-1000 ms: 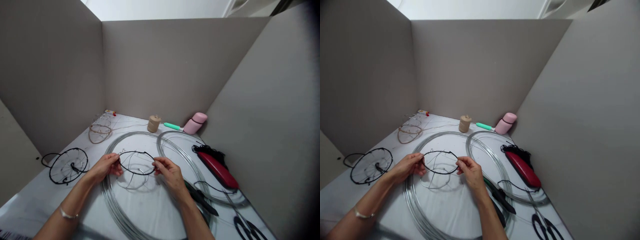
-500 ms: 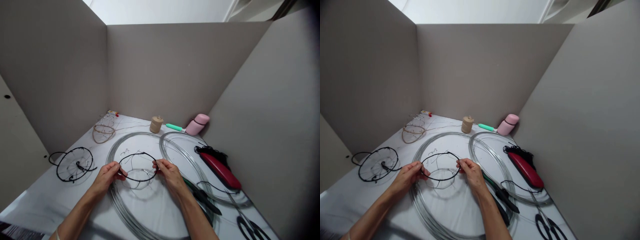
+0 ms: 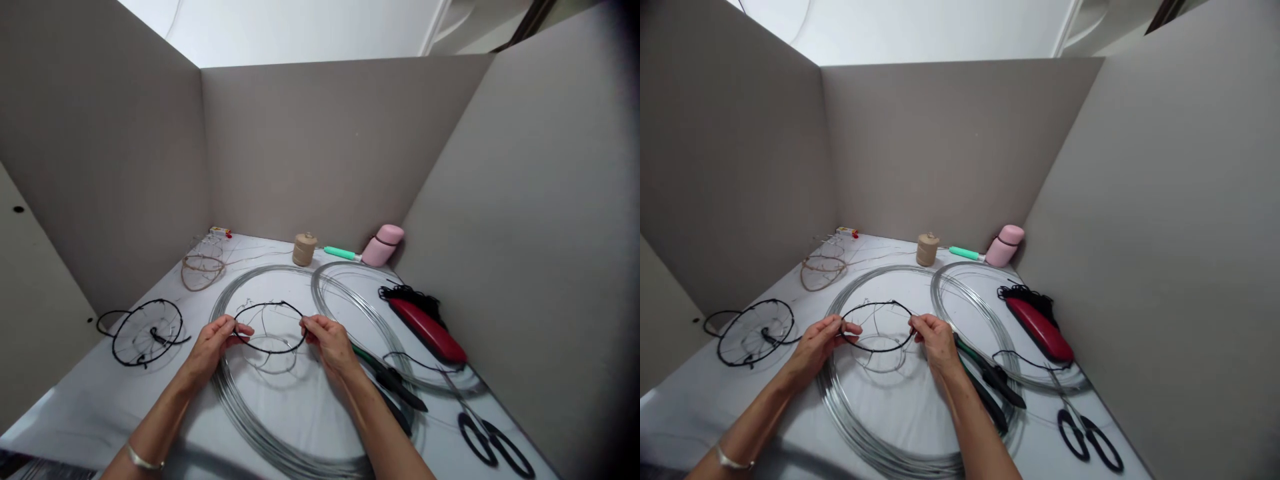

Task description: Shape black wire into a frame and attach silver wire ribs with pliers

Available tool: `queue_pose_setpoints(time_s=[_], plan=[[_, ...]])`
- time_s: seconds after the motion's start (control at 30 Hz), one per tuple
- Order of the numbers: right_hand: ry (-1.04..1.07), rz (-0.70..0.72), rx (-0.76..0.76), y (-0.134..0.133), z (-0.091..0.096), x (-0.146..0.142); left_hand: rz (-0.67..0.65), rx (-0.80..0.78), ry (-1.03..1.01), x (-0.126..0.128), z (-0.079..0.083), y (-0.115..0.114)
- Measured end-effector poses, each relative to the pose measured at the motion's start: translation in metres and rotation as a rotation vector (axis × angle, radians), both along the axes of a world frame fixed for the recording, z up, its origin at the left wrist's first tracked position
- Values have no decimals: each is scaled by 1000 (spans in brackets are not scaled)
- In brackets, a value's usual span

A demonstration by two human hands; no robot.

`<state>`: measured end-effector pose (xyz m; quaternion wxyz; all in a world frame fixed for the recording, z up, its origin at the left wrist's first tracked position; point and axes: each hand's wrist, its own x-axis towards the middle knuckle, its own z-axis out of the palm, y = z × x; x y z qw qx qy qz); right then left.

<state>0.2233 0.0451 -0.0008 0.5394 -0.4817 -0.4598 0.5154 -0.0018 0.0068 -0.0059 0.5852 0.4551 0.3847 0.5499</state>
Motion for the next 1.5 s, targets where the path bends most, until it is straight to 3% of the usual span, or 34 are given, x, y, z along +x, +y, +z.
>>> queue_pose_setpoints(time_s=[0.17, 0.4, 0.7, 1.4, 1.5], plan=[[26, 17, -29, 0, 0, 1, -19, -8, -37, 0, -1, 2], [65, 216, -157, -8, 12, 8, -35, -22, -31, -2, -3, 3], [136, 305, -168, -5, 9, 8, -76, 3, -93, -7, -4, 0], [85, 236, -191, -9, 8, 11, -138, -46, -42, -7, -2, 5], [52, 156, -199, -8, 10, 11, -142, -21, -27, -7, -1, 3]])
